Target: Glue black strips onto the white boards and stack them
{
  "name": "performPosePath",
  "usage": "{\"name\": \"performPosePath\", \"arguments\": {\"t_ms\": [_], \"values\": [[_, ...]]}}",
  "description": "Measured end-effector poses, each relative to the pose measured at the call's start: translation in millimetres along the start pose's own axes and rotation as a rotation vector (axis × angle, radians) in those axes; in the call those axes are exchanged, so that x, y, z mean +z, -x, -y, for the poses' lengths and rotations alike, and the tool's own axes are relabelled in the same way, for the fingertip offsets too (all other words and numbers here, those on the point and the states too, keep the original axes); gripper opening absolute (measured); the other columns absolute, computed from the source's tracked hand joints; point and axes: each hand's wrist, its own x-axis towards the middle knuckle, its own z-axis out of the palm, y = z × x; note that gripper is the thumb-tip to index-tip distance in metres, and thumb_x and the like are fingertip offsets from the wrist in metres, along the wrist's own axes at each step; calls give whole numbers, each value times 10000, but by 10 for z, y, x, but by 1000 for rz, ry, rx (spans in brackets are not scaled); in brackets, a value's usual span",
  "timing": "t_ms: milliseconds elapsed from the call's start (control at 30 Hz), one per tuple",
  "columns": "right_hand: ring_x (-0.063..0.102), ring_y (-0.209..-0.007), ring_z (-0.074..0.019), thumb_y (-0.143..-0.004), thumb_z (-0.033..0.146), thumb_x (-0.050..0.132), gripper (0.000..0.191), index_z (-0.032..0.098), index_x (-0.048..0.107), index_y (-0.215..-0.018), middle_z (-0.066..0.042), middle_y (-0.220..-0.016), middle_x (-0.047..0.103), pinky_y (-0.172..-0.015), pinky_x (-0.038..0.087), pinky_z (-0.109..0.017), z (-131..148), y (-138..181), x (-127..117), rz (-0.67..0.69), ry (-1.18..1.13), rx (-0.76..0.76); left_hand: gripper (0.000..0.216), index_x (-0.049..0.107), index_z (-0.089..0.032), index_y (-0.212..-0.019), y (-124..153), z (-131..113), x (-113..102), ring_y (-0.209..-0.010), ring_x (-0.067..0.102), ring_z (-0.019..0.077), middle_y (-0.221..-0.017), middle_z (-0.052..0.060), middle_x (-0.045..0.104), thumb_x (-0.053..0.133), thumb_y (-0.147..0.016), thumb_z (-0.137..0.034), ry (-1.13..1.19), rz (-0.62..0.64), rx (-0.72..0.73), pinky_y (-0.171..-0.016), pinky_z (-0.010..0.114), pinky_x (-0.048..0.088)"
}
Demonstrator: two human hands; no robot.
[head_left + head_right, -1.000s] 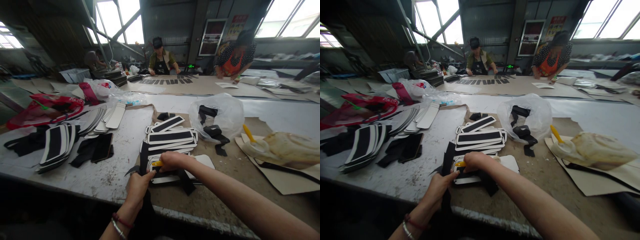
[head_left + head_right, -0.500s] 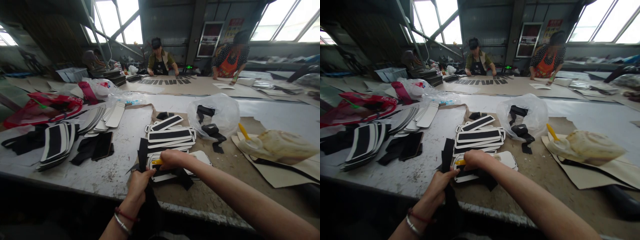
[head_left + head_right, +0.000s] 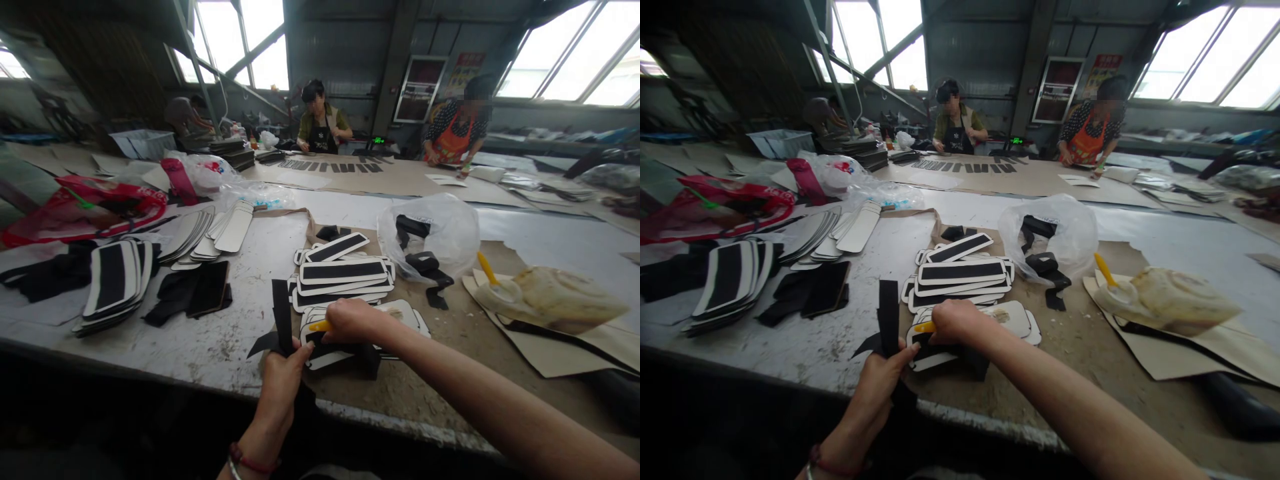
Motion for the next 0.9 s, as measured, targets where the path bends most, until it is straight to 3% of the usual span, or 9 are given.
{"name": "performPosePath", "arguments": {"t_ms": [267,433,600,767,900], "values": [[678,-879,-289,-758,541,635,477,146,742,-1004,-155,-962,730,-637,452,-280,5,5,9,-59,-27,24,365,546,-182,-629,-2,13,-66,-607,484,163,-570,-35,511,777,-495,-431,39,-22,24,-584,279,401],[669,-828,-252,-724,503,674,434,175,738,-1002,-113,-943,732,-587,407,-252,0,87,-73,5,-60,14,388,539,-181,-654,-4,-15,-76,-581,486,166,-586,-29,512,770,-477,-438,70,-33,-1,-507,280,408],[634,-763,-221,-707,397,673,302,186,743,-912,-81,-843,719,-559,357,-244,-276,374,-152,15,-32,96,412,543,-178,-703,-59,-65,-157,-567,504,165,-624,-30,524,779,-468,-421,75,-58,-28,-448,271,421],[458,-565,-118,-731,358,629,199,161,650,-707,18,-608,542,-523,303,-230,-780,735,-61,-89,-368,213,460,589,-151,-747,-105,-157,-220,-539,497,141,-658,-22,548,820,-448,-413,97,-37,-71,-425,256,427],[337,-531,-86,-725,342,608,222,162,530,-620,65,-551,387,-519,284,-227,-1026,903,135,-203,-703,230,492,605,-161,-773,-91,-212,-247,-527,511,140,-711,-23,560,849,-392,-356,102,-65,-113,-403,257,442]]}}
